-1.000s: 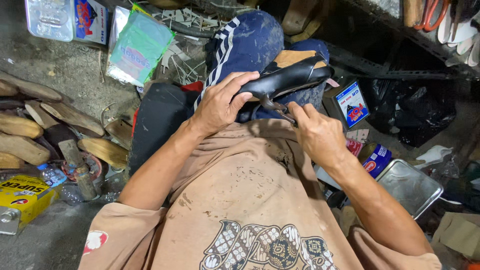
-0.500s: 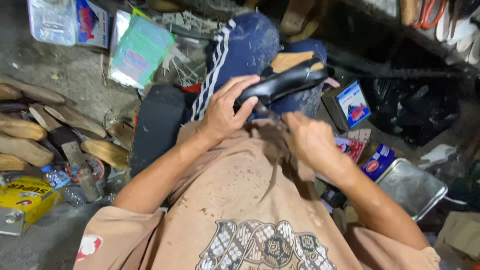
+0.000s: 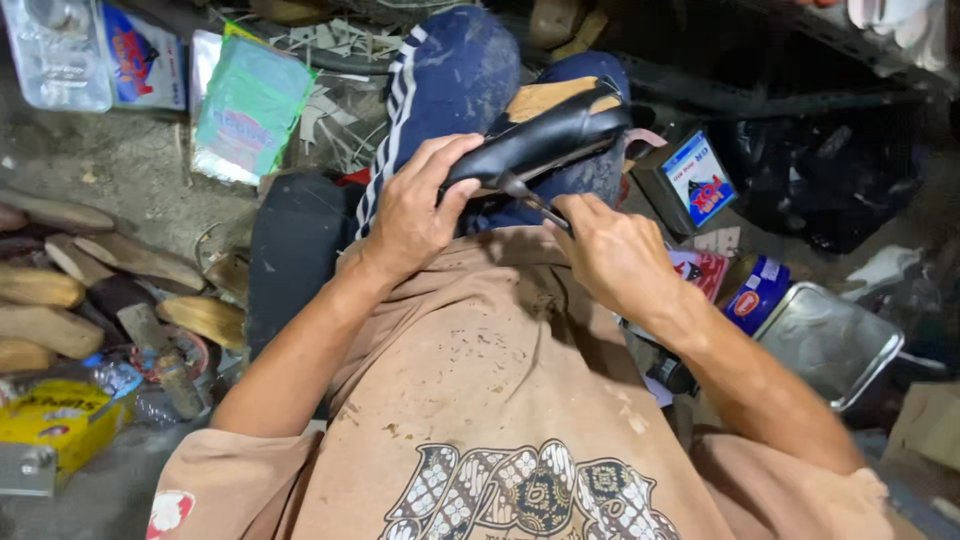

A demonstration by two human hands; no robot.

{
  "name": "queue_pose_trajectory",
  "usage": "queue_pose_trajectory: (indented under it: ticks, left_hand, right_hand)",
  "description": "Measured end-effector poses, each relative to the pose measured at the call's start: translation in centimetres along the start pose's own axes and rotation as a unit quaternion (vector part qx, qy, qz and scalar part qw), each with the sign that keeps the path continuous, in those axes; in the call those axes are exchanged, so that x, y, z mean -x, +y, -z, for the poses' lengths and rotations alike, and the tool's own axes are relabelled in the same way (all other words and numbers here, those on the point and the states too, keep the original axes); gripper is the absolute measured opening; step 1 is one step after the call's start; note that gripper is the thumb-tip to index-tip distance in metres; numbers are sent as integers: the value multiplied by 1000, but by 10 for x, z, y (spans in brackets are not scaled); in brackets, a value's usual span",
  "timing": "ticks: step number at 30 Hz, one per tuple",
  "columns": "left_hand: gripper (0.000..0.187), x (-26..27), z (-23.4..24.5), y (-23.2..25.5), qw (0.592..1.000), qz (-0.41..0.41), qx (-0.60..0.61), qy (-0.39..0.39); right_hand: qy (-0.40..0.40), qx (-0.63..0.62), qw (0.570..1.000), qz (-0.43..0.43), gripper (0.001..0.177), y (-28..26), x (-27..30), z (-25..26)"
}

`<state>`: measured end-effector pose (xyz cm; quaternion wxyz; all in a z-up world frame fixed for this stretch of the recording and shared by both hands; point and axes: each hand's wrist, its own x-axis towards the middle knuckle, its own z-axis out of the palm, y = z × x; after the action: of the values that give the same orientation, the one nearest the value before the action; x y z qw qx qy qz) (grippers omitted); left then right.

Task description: The person repairs a black slip-on shoe by using a hammer to tap the sole, a knife to trim the sole edge, and a nail and hammer to secure the sole. The person also uses a wooden block to hold the shoe while hammering.

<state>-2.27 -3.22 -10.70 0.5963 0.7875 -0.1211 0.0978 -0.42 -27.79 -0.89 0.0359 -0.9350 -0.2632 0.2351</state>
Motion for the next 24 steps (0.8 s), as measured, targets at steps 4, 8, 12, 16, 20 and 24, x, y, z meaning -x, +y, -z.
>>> queue_pose_trajectory:
  ticks: [4,8,12,16,20,24]
  left_hand:
    - [36,-1,1,-5,1000,4,-1,9]
    - [35,-4,-1,-6,1000,4,19,1]
    - [37,2,-6,-11,1000,-7,-2,3]
    - [39,5,-12,-3,999,-32,-18,10]
    - [40,-6,-15,4,1000,23,12,15]
    - [37,8,-27,-25,998,-2,-53,34]
  right_hand:
    - [45,31,998,6,32,3,-3,-16]
    - [120,26,992,15,25,3,-5,-24]
    - [108,-74,991,-10,12,-5,0,-40]
    - [70,-60,996,-4,15,1,8,-35]
    - [56,86,995,-18,22,2,7,-38]
    - [7,-21,1000,-1,20,11,-4,-16]
